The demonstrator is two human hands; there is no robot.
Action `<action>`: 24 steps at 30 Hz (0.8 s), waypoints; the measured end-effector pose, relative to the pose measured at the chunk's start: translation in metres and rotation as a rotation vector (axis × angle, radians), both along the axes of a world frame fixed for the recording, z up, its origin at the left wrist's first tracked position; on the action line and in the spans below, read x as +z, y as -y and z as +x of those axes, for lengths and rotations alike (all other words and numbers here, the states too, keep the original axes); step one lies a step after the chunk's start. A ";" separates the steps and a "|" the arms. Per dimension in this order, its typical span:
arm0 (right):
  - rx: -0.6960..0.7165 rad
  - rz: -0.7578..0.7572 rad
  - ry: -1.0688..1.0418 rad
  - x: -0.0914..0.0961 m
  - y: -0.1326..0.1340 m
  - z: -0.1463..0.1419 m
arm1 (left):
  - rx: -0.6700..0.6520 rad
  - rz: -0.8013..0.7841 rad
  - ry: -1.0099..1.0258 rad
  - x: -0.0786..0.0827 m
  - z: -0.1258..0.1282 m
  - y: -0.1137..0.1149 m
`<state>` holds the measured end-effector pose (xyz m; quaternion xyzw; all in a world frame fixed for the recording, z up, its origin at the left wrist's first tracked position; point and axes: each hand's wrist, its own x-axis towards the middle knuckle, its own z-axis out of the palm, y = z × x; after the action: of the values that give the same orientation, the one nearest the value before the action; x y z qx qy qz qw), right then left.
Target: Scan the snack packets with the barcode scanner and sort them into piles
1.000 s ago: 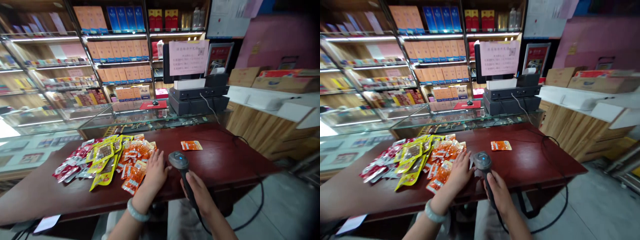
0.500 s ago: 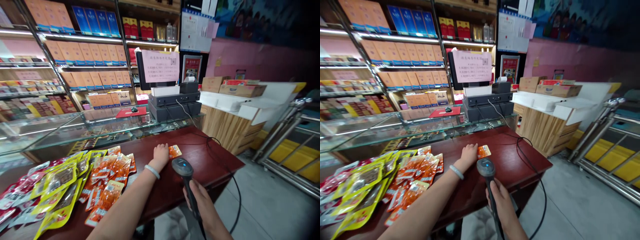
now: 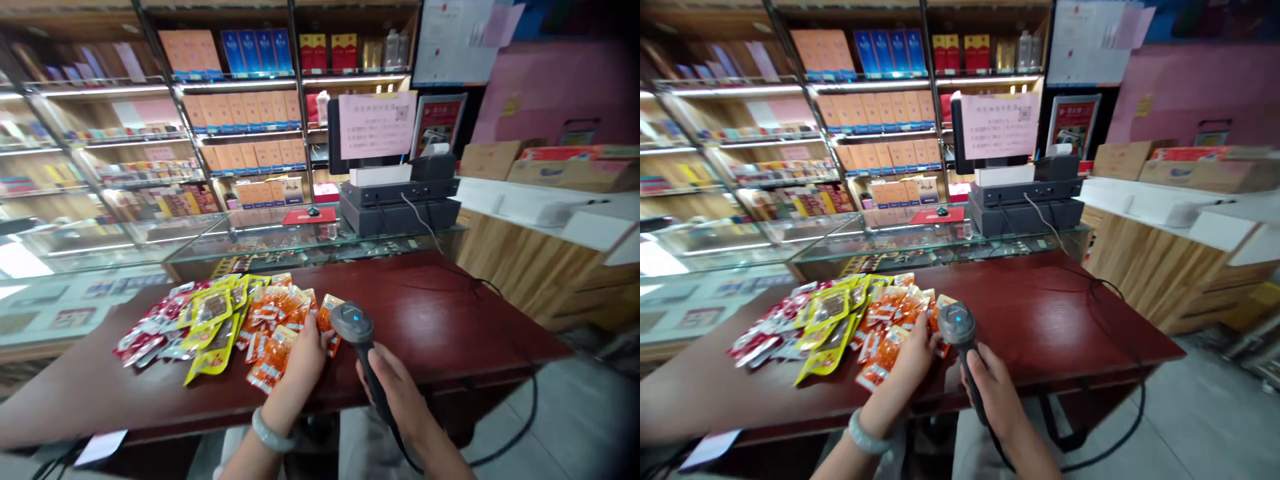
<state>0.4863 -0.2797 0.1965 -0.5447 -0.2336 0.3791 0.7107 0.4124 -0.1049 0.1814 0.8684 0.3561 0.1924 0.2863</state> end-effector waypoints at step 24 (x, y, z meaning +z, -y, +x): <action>0.078 -0.061 0.031 -0.003 -0.021 -0.039 | 0.243 0.495 -0.250 0.020 -0.107 -0.049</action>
<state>0.4473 -0.2583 0.1939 -0.5626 -0.2539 0.4048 0.6746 0.3054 -0.0554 0.2019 0.8799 0.4321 0.1978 -0.0054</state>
